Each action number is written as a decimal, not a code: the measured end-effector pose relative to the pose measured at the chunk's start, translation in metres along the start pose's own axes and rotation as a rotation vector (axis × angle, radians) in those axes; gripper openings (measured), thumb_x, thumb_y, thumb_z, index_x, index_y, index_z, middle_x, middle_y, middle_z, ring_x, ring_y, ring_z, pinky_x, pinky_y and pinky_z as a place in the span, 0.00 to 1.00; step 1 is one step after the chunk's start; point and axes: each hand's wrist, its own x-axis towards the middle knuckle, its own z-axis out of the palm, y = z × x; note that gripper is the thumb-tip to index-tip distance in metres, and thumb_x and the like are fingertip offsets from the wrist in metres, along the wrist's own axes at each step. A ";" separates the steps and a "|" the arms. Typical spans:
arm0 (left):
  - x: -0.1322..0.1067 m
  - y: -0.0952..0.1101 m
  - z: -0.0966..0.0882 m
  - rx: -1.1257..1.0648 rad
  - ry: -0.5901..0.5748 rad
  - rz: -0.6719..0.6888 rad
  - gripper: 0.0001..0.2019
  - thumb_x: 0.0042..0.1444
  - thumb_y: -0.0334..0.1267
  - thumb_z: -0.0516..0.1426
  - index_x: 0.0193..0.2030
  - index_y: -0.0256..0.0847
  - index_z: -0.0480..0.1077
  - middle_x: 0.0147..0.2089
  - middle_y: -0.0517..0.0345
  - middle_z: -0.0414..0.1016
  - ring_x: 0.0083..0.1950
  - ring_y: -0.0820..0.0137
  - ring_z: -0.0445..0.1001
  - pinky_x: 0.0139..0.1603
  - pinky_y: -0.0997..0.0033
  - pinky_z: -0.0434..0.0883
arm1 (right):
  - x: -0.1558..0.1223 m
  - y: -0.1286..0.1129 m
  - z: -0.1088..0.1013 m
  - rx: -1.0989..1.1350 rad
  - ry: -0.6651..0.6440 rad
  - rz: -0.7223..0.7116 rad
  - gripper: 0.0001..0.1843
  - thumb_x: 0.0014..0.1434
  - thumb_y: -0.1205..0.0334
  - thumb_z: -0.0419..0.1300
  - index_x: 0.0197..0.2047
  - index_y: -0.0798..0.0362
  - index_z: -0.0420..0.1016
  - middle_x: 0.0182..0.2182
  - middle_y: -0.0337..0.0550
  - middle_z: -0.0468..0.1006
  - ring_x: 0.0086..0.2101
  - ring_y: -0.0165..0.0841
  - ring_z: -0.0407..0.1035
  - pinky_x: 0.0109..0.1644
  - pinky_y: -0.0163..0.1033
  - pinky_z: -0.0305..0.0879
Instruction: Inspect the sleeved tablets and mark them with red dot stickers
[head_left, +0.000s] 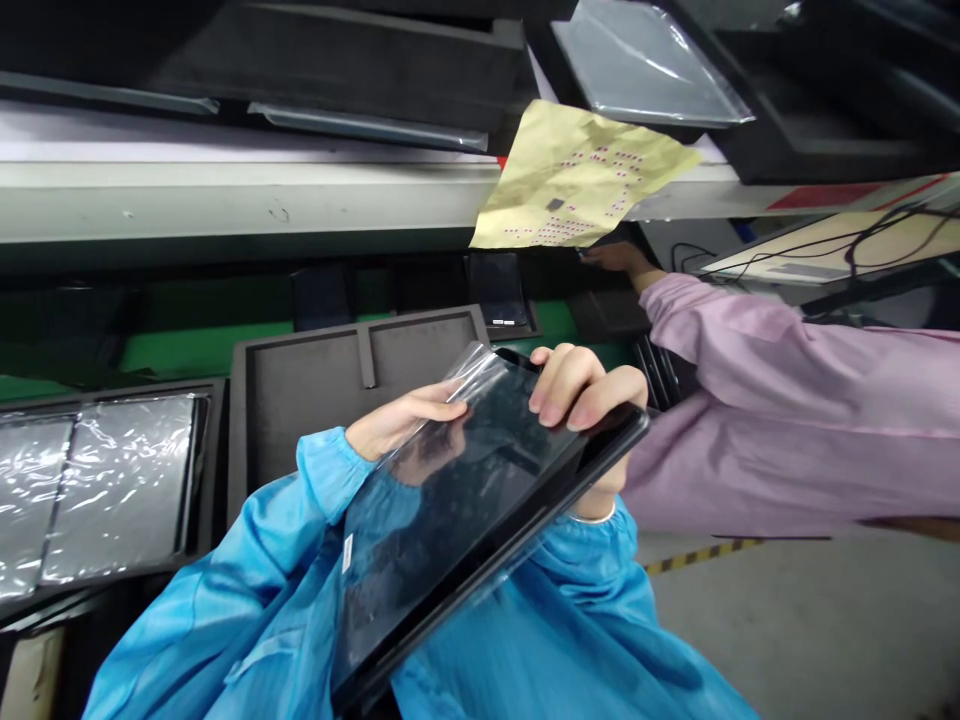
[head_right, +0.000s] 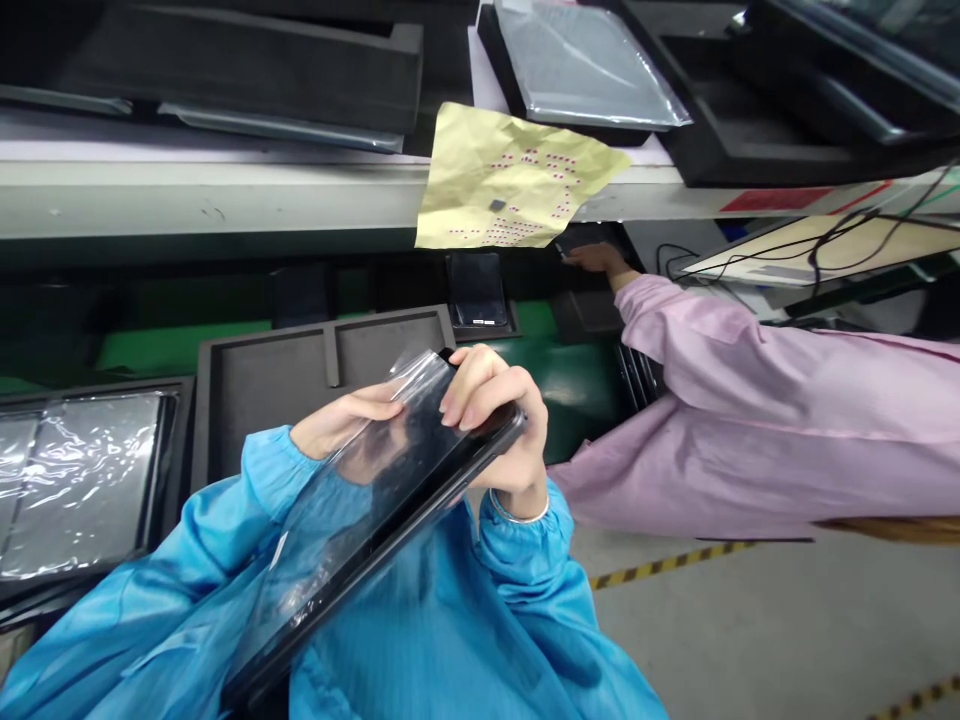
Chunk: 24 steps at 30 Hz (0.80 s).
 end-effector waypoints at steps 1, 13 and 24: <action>0.000 0.000 -0.001 -0.011 -0.007 -0.017 0.19 0.49 0.34 0.72 0.49 0.37 0.80 0.35 0.57 0.73 0.39 0.71 0.72 0.38 0.76 0.67 | -0.001 0.002 -0.002 -0.036 -0.023 -0.004 0.25 0.58 0.30 0.63 0.33 0.41 0.63 0.20 0.31 0.62 0.22 0.37 0.62 0.46 0.55 0.70; -0.006 -0.001 -0.004 0.005 -0.016 -0.028 0.23 0.53 0.34 0.70 0.56 0.41 0.78 0.41 0.57 0.79 0.40 0.69 0.75 0.46 0.71 0.69 | 0.004 -0.025 0.002 0.119 -0.065 0.114 0.23 0.50 0.37 0.70 0.34 0.43 0.67 0.25 0.33 0.65 0.28 0.38 0.64 0.61 0.59 0.63; -0.014 0.006 -0.013 0.337 0.019 0.031 0.28 0.57 0.42 0.69 0.64 0.44 0.73 0.61 0.53 0.77 0.63 0.59 0.71 0.64 0.63 0.65 | 0.004 -0.008 0.005 0.190 0.112 0.063 0.29 0.46 0.38 0.75 0.26 0.44 0.62 0.21 0.31 0.57 0.24 0.34 0.59 0.48 0.48 0.68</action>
